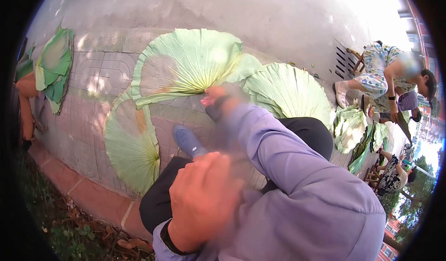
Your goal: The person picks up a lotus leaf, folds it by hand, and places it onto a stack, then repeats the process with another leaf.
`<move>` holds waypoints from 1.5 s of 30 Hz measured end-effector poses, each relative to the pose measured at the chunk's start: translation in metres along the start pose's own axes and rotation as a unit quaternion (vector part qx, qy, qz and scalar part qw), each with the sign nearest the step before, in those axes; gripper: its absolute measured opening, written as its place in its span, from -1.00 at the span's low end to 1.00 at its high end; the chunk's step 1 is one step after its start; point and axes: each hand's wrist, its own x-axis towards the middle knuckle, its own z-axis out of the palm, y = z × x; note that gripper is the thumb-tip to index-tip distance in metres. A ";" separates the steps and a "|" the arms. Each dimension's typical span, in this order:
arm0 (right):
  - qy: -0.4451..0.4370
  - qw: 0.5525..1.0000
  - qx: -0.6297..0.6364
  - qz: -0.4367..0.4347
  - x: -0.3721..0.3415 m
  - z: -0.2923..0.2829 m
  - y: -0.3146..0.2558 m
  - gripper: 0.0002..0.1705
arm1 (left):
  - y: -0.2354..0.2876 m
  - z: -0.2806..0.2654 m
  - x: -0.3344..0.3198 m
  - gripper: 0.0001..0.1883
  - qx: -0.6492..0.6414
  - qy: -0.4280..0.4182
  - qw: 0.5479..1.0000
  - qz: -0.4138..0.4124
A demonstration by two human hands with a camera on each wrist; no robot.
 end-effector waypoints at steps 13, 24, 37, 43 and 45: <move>-0.240 0.912 -0.100 -0.318 -0.229 -0.012 -0.189 -0.65 | 0.024 0.020 0.010 -0.64 0.053 -0.028 0.998 0.035; -0.100 0.809 -0.195 -0.546 -0.462 -0.181 -0.153 -0.59 | 0.022 0.031 0.009 -0.68 0.074 -0.025 0.995 0.066; -0.075 0.884 -0.075 -0.456 -0.418 -0.217 -0.059 -0.73 | 0.032 0.023 0.016 -0.65 0.082 -0.076 0.994 -0.004; -0.027 0.856 -0.078 -0.511 -0.413 -0.212 -0.048 -0.71 | -0.001 0.036 0.019 -0.65 0.063 -0.002 0.993 0.098; -0.035 0.842 -0.086 -0.531 -0.408 -0.210 -0.048 -0.71 | -0.002 0.040 0.028 -0.65 0.031 0.027 0.998 0.048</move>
